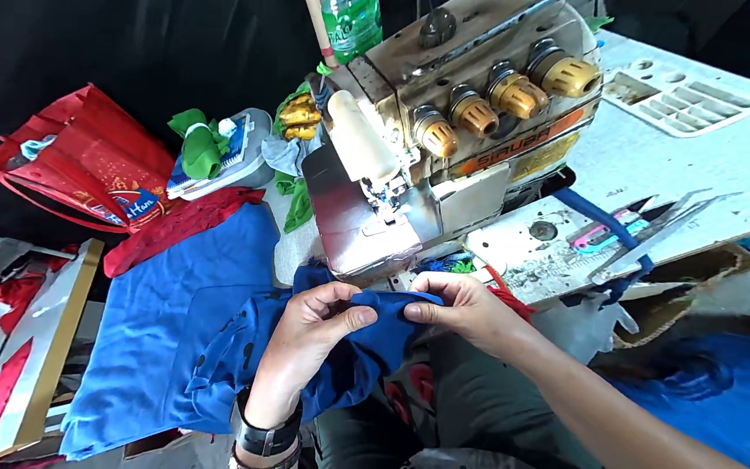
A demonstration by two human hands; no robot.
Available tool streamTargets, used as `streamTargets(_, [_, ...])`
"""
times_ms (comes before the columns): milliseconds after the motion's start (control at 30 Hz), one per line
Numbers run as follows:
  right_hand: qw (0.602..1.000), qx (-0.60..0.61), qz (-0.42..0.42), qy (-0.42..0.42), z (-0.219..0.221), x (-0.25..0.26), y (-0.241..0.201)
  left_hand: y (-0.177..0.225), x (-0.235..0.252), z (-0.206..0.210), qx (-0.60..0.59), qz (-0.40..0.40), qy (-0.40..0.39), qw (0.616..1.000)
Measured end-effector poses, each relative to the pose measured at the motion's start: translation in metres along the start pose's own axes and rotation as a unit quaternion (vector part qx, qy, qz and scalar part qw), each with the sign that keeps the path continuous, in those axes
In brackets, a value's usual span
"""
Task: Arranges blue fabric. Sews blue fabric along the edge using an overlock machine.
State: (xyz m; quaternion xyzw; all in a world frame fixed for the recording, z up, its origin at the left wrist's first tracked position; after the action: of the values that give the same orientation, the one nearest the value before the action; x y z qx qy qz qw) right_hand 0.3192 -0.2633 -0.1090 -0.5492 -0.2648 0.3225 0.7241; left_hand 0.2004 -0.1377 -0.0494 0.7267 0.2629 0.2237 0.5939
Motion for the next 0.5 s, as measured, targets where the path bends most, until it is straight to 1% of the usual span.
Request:
streamTargets(100, [0.999,0.012,0.014,-0.028,0.000,-0.003,-0.002,0.006,0.000,-0.007,0.060,0.033,0.032,0.997])
streamTargets(167, [0.999,0.017,0.014,-0.047,0.001,-0.004,-0.002,0.008,0.000,-0.009,0.088,0.047,0.039,0.994])
streamTargets(333, [0.996,-0.023,-0.010,-0.087,0.003,-0.007,-0.005,0.010,-0.005,0.004,0.079,0.042,-0.011,0.996])
streamTargets(433, [0.997,-0.024,-0.019,-0.074,0.005,-0.005,-0.010,0.016,-0.005,0.014,0.096,0.061,-0.021,0.993])
streamTargets(500, [0.997,-0.038,-0.048,-0.037,0.002,-0.002,-0.017,0.024,-0.003,0.016,0.119,0.089,-0.011,0.989])
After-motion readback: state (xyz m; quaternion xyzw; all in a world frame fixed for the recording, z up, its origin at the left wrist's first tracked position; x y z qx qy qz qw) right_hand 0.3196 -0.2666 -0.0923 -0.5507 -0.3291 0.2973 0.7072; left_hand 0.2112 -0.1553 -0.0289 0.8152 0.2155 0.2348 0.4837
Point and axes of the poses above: each hand's wrist, its own x-axis towards the middle knuckle, its own z-axis out of the palm, y = z × x, the point moved 9 cm from there along x, towards the middle knuckle, and after that the axes turned 13 degrees about y, right-handed, at the moved point
